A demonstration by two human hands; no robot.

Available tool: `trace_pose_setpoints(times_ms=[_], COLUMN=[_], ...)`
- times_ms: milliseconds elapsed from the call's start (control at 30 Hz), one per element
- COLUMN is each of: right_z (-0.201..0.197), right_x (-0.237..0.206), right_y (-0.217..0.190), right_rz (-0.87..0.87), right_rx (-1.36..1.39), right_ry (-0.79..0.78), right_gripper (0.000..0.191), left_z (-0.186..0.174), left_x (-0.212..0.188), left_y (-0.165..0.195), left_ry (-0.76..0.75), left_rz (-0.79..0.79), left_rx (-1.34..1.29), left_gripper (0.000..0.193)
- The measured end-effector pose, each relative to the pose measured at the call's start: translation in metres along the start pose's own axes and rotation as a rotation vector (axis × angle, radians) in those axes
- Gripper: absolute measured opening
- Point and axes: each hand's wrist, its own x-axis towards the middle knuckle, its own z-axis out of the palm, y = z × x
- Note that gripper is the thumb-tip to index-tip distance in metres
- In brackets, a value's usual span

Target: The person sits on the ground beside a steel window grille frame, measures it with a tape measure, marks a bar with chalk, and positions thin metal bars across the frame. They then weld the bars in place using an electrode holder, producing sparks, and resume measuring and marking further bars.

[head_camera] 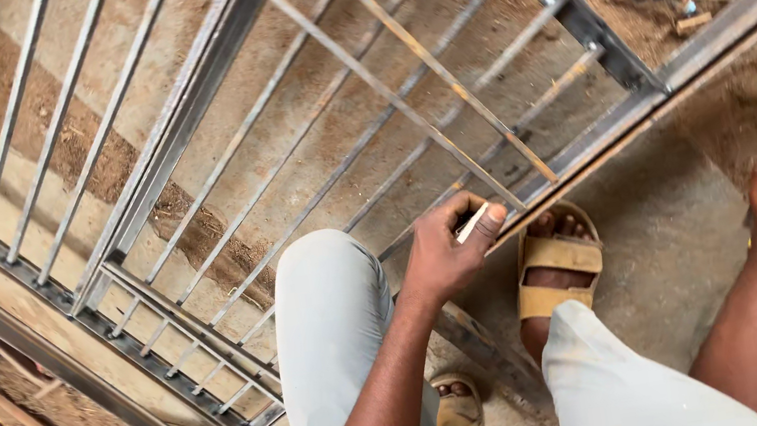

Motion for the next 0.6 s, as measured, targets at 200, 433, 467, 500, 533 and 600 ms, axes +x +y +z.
trace_pose_setpoints(times_ms=[200, 433, 467, 500, 533, 600], right_z=[-0.053, -0.046, -0.039, -0.034, -0.031, -0.027], right_x=[-0.029, -0.029, -0.027, -0.022, -0.02, -0.009], right_y=[-0.06, -0.129, -0.137, -0.143, -0.148, -0.155], right_rz=[0.205, -0.222, -0.136, -0.143, -0.151, -0.209], right_rx=[0.437, 0.066, 0.122, 0.132, 0.147, 0.154], right_ry=[-0.184, -0.126, -0.102, -0.093, -0.079, -0.075], right_gripper=[0.049, 0.046, 0.049, 0.045, 0.042, 0.037], left_z=[-0.032, -0.048, -0.048, -0.047, -0.046, -0.043], left_x=[0.004, 0.022, 0.021, 0.021, 0.02, 0.019], left_y=[0.009, 0.003, 0.002, 0.001, 0.001, 0.003], left_ry=[0.171, 0.406, 0.378, 0.349, 0.319, 0.312], left_rz=[0.001, -0.104, -0.098, -0.095, -0.083, 0.028], left_rx=[0.009, -0.115, -0.114, -0.114, -0.113, -0.105], left_gripper=[0.039, 0.04, 0.04, 0.04, 0.04, 0.039])
